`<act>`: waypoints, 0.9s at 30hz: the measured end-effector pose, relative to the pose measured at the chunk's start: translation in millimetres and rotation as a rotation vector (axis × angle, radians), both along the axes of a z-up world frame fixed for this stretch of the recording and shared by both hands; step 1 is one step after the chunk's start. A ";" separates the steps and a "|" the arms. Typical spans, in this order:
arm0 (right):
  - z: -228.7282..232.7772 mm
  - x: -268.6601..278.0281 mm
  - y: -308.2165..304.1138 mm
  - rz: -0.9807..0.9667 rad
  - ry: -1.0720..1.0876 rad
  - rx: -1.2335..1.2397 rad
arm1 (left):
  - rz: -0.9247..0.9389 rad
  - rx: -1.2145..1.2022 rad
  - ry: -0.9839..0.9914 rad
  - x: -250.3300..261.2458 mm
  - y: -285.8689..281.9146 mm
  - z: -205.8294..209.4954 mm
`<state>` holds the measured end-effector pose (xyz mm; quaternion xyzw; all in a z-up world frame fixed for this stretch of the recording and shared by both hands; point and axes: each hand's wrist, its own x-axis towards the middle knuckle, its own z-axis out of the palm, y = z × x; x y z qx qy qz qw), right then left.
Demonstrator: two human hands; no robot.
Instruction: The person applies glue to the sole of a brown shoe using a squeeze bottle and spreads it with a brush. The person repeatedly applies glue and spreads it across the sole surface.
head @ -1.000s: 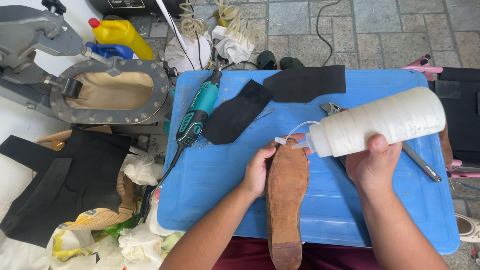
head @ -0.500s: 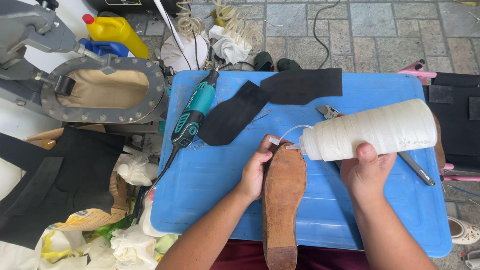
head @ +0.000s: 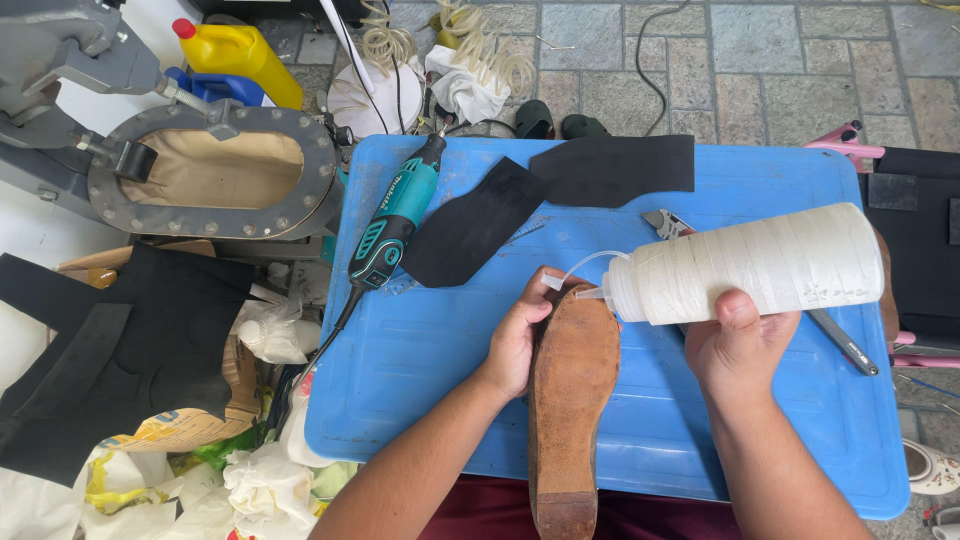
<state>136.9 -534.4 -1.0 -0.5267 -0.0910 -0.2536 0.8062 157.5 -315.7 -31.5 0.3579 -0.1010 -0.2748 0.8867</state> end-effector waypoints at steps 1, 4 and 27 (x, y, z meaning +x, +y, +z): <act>0.2 0.3 0.2 -0.004 -0.003 -0.003 | 0.000 -0.002 0.001 0.4 0.1 -0.2; 1.9 0.3 1.4 -0.002 -0.007 -0.002 | -0.005 -0.016 0.010 0.1 0.0 -0.9; 5.5 -3.0 2.9 0.018 -0.003 -0.011 | 0.034 0.043 -0.035 2.1 0.2 -6.3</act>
